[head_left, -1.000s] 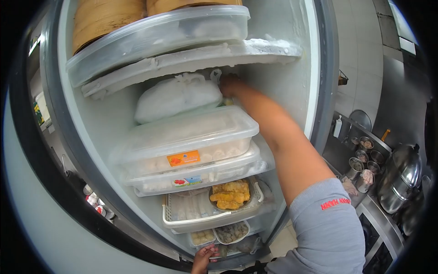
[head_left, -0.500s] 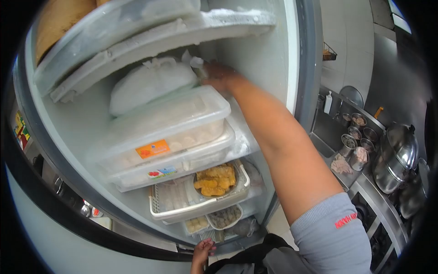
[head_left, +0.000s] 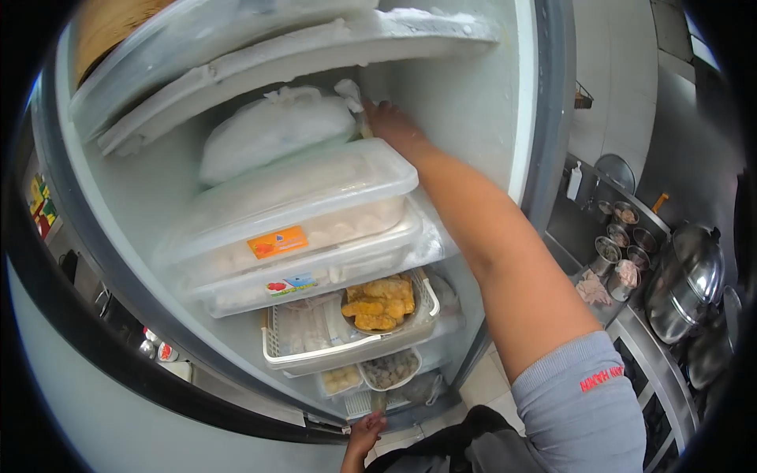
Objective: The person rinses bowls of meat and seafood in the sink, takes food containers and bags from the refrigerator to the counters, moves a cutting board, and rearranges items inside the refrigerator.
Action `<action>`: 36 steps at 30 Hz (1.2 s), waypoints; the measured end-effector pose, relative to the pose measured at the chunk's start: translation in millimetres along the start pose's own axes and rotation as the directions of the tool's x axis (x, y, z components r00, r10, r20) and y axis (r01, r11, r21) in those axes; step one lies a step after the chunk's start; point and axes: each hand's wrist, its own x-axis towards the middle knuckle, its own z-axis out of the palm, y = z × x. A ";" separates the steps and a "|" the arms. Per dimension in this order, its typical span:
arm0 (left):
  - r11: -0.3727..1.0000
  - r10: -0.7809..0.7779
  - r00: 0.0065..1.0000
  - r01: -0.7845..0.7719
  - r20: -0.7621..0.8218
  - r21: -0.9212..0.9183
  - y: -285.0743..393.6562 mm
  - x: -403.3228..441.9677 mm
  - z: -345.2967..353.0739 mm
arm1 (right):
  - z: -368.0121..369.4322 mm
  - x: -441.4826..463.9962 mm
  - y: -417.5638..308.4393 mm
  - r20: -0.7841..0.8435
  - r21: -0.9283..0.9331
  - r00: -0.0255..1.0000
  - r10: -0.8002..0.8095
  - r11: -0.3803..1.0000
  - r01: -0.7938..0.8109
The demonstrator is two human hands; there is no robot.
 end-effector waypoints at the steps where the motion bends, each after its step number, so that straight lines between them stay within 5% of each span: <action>1: 1.000 0.003 1.000 -0.003 -0.010 0.023 -2.4 1.9 -1.4 | -5.8 8.3 -1.6 -0.042 -0.033 0.999 -0.012 0.999 0.010; 5: 0.998 -0.060 0.996 0.060 -0.059 -0.006 -23.7 -6.2 -7.4 | -47.7 -0.9 -19.9 -0.210 -0.089 0.951 -0.227 0.973 0.213; 8: 0.993 -0.096 0.993 0.100 -0.064 0.064 -26.7 -5.3 -16.5 | -84.4 1.5 -14.4 -0.120 -0.113 0.942 -0.313 0.947 0.300; 11: 0.999 -0.019 0.994 0.024 -0.111 0.043 -49.3 14.7 -22.7 | -119.1 -9.8 -27.9 0.166 -0.244 0.949 -0.268 0.921 0.303; 17: 0.976 0.112 0.990 -0.093 -0.086 0.194 -35.7 44.6 -18.8 | -134.1 -58.8 -28.8 0.299 -0.166 0.943 -0.144 0.966 0.200; 21: 0.969 0.143 0.990 -0.141 0.006 0.201 -22.2 45.2 -4.3 | -95.0 -66.5 -22.0 0.055 -0.106 0.986 -0.160 0.981 0.165; 31: 0.830 0.039 0.997 -0.066 0.061 0.554 -45.9 25.4 6.8 | -90.9 -53.3 -21.9 0.103 -0.176 0.984 -0.146 0.971 0.163; 34: 0.939 0.117 0.985 -0.151 0.124 0.310 -58.1 25.4 5.1 | -75.3 -62.7 -18.8 0.036 -0.091 0.998 -0.060 0.994 0.063; 36: 0.917 0.306 0.945 -0.326 0.116 0.231 53.6 -44.1 36.4 | -62.5 -69.6 -10.3 -0.119 0.045 0.991 -0.059 0.997 0.065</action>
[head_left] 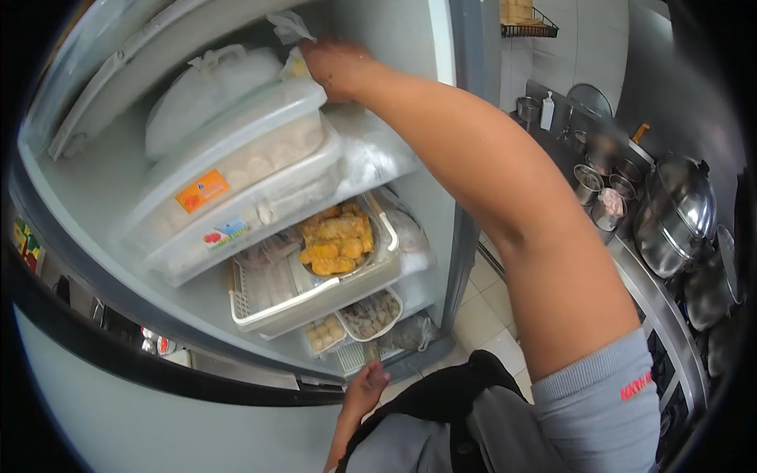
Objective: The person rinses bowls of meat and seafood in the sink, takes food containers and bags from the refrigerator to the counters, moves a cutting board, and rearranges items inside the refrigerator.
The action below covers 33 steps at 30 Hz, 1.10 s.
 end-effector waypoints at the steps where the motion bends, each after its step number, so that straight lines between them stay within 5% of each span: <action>1: 0.979 0.200 0.980 -0.200 0.005 0.027 49.6 -10.4 -1.7 | 5.2 2.5 3.2 -0.049 -0.015 0.998 -0.049 0.999 0.048; 2: 0.915 0.399 0.917 -0.399 0.014 0.059 93.6 -16.3 -7.4 | 2.1 4.9 3.9 -0.029 -0.043 0.998 -0.063 0.997 0.061; 4: 0.532 0.826 0.562 -0.803 0.045 0.267 168.1 -18.8 -25.3 | -11.5 13.1 2.5 0.003 -0.102 0.995 -0.099 0.990 0.099; 5: 0.439 0.884 0.466 -0.827 -0.008 0.351 195.8 -18.5 -32.8 | -18.2 15.9 1.4 0.019 -0.112 0.995 -0.098 0.989 0.100; 10: 0.205 0.979 0.160 -0.757 -0.128 0.620 291.0 -10.6 -63.7 | -56.1 36.6 -5.5 0.250 -0.050 0.968 -0.019 0.998 0.033; 16: 0.076 0.994 -0.025 -0.548 -0.107 0.833 344.3 -3.2 -88.3 | -29.2 37.8 -10.3 0.074 -0.123 0.993 -0.088 0.988 0.097; 24: 0.064 0.993 -0.048 -0.511 -0.103 0.857 365.5 -5.0 -103.4 | -23.1 6.1 -3.0 -0.069 -0.208 0.982 -0.173 0.966 0.156; 28: 0.067 0.997 0.015 -0.534 -0.070 0.843 410.1 7.4 -103.1 | -11.4 -1.9 1.9 -0.213 -0.019 0.975 -0.067 0.998 0.065; 32: 0.071 0.971 0.237 -0.431 0.037 0.900 475.2 77.0 -110.6 | -19.6 -12.2 -7.4 -0.308 0.076 0.950 0.051 0.997 -0.029; 33: 0.142 0.902 0.431 -0.369 0.034 0.918 487.2 102.9 -116.1 | -23.1 -13.3 -8.7 -0.363 0.066 0.931 0.044 0.998 -0.021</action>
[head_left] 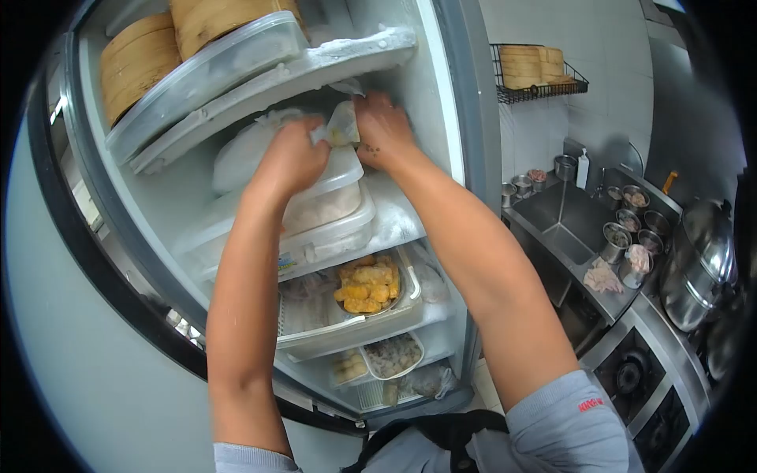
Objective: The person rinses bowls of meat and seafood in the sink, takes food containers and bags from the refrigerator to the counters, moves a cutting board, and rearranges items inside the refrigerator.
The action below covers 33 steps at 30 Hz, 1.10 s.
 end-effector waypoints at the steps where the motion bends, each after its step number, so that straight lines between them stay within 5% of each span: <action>1: 0.996 -0.089 0.979 0.083 0.184 0.043 -8.0 18.4 6.9 | -4.7 -0.1 -1.2 -0.060 -0.007 0.998 -0.009 1.000 0.008; 2: 0.932 -0.271 0.920 0.324 0.282 -0.164 -6.2 32.0 4.0 | -12.6 0.3 -3.5 -0.106 -0.006 0.994 -0.014 1.000 0.014; 4: 0.522 -0.476 0.682 0.727 0.555 -0.446 3.5 51.2 0.0 | -32.1 -0.8 -11.8 -0.195 0.000 0.980 -0.024 1.000 0.024; 7: 0.054 -0.293 0.738 0.648 0.608 -0.760 12.6 55.8 -3.3 | -53.2 -14.5 -15.9 -0.330 0.048 0.936 -0.119 0.989 0.142; 11: 0.087 -0.264 0.788 0.594 0.556 -0.800 20.6 32.9 -5.5 | -73.4 -44.1 -15.5 -0.371 0.014 0.892 -0.259 0.959 0.284; 16: -0.127 -0.150 0.859 0.474 0.489 -0.871 39.0 -15.8 -36.8 | -104.7 -62.6 -27.8 -0.493 -0.113 0.747 -0.446 0.884 0.453; 19: -0.112 -0.062 0.875 0.471 0.479 -0.875 55.0 -28.6 -49.5 | -119.2 -73.4 -38.8 -0.433 -0.246 0.688 -0.582 0.811 0.531; 23: -0.256 -0.313 0.914 0.181 0.258 -0.950 78.5 -54.8 -33.0 | -119.3 -94.3 -46.8 -0.418 -0.265 0.625 -0.659 0.747 0.610; 24: -0.258 -0.268 0.935 0.163 0.233 -0.952 76.5 -64.6 -31.2 | -124.6 -97.1 -47.8 -0.411 -0.273 0.616 -0.672 0.736 0.620; 28: -0.372 -0.552 0.829 -0.150 0.088 -0.916 103.6 -92.5 -19.0 | -156.3 -88.6 -43.4 -0.259 -0.405 0.508 -0.822 0.570 0.715; 31: -0.419 -0.642 0.766 -0.325 0.024 -0.848 131.6 -107.6 -8.1 | -214.3 -98.7 -28.1 -0.114 0.011 0.786 -0.608 0.790 0.613; 33: -0.408 -0.616 0.788 -0.312 0.006 -0.858 145.5 -129.1 4.1 | -229.7 -125.0 -10.1 -0.181 0.609 0.927 -0.328 0.703 0.367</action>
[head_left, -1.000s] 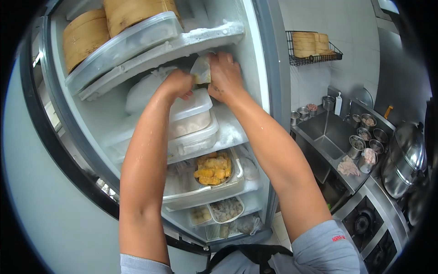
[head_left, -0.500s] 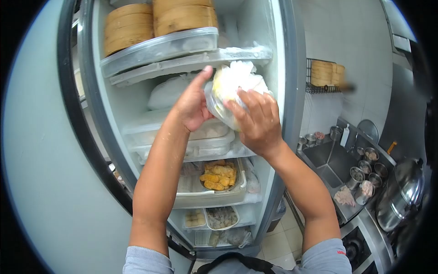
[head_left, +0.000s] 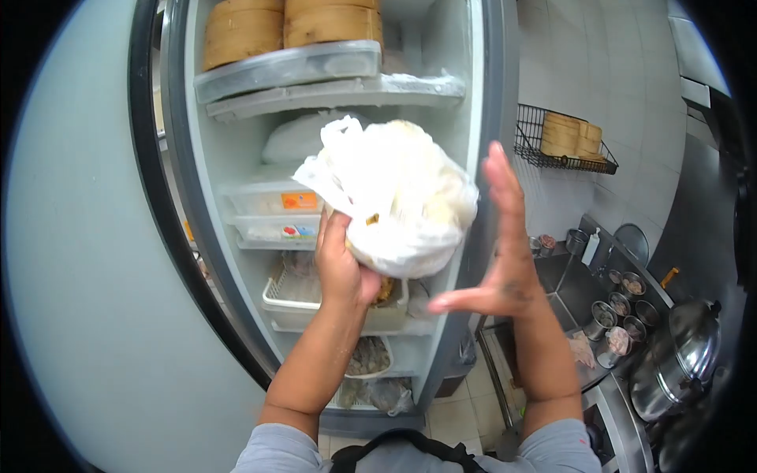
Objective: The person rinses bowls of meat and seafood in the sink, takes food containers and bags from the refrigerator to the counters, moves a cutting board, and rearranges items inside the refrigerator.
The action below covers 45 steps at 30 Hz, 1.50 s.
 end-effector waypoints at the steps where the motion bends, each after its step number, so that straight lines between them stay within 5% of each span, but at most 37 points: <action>1: 0.999 0.006 1.000 -0.006 -0.008 0.035 -5.9 -14.7 -0.3 | 3.0 -22.2 0.8 -0.040 0.389 0.953 0.301 0.883 -0.263; 2: 0.997 0.004 1.000 -0.002 -0.024 0.076 -12.5 -30.8 -1.6 | 11.2 -46.1 7.9 0.042 0.712 0.812 0.582 0.553 -0.433; 4: 0.989 -0.079 0.996 0.074 0.037 0.126 -37.8 -59.7 -17.8 | 19.9 -86.7 21.1 0.327 0.805 0.634 0.701 0.145 -0.575; 7: 0.963 -0.255 0.956 0.237 0.145 0.129 -75.3 -107.1 -46.9 | 18.6 -149.5 20.3 0.465 0.758 0.489 0.738 -0.047 -0.650; 11: 0.850 -0.495 0.865 0.502 -0.084 0.161 -114.4 -164.9 -69.2 | 4.0 -215.8 1.3 0.373 0.689 0.582 0.723 0.204 -0.695; 14: 0.834 -0.474 0.870 0.493 -0.133 0.249 -132.3 -199.7 -60.6 | -12.4 -242.5 -16.3 0.353 0.734 0.564 0.747 0.153 -0.662; 18: 0.685 -0.317 0.947 0.263 -0.048 0.680 -131.6 -217.7 -38.8 | -27.3 -270.7 -16.7 0.362 0.792 0.560 0.745 0.070 -0.606; 22: 0.629 -0.299 0.954 0.170 0.033 0.759 -122.6 -226.0 -15.2 | -31.8 -294.9 -6.0 0.490 0.736 0.477 0.729 -0.053 -0.675; 23: 0.619 -0.285 0.958 0.151 0.042 0.771 -122.5 -226.5 -16.6 | -29.8 -297.7 -5.8 0.444 0.749 0.513 0.735 0.009 -0.662; 26: 0.654 -0.216 0.976 0.165 -0.027 0.738 -120.7 -230.1 -11.1 | -33.3 -276.3 -10.8 0.405 0.746 0.571 0.714 0.103 -0.658; 32: 0.711 -0.152 0.970 0.240 -0.189 0.661 -113.3 -244.9 -33.1 | -18.5 -248.3 -17.7 0.559 0.645 0.466 0.686 -0.007 -0.764; 36: 0.905 -0.306 0.840 0.402 -0.448 0.136 -109.1 -258.5 -74.2 | 4.0 -238.7 -24.7 0.638 0.500 0.456 0.620 0.116 -0.858; 39: 0.932 -0.308 0.825 0.362 -0.474 0.026 -103.3 -259.3 -103.4 | 22.9 -232.8 -23.4 0.703 0.421 0.423 0.573 0.144 -0.895; 43: 0.963 -0.264 0.859 0.261 -0.438 -0.068 -89.8 -222.9 -103.4 | 36.5 -205.6 -23.0 0.595 0.347 0.483 0.642 0.337 -0.875; 45: 0.976 -0.216 0.896 0.205 -0.387 -0.071 -77.9 -193.4 -84.7 | 28.1 -179.9 -26.2 0.500 0.261 0.592 0.632 0.542 -0.799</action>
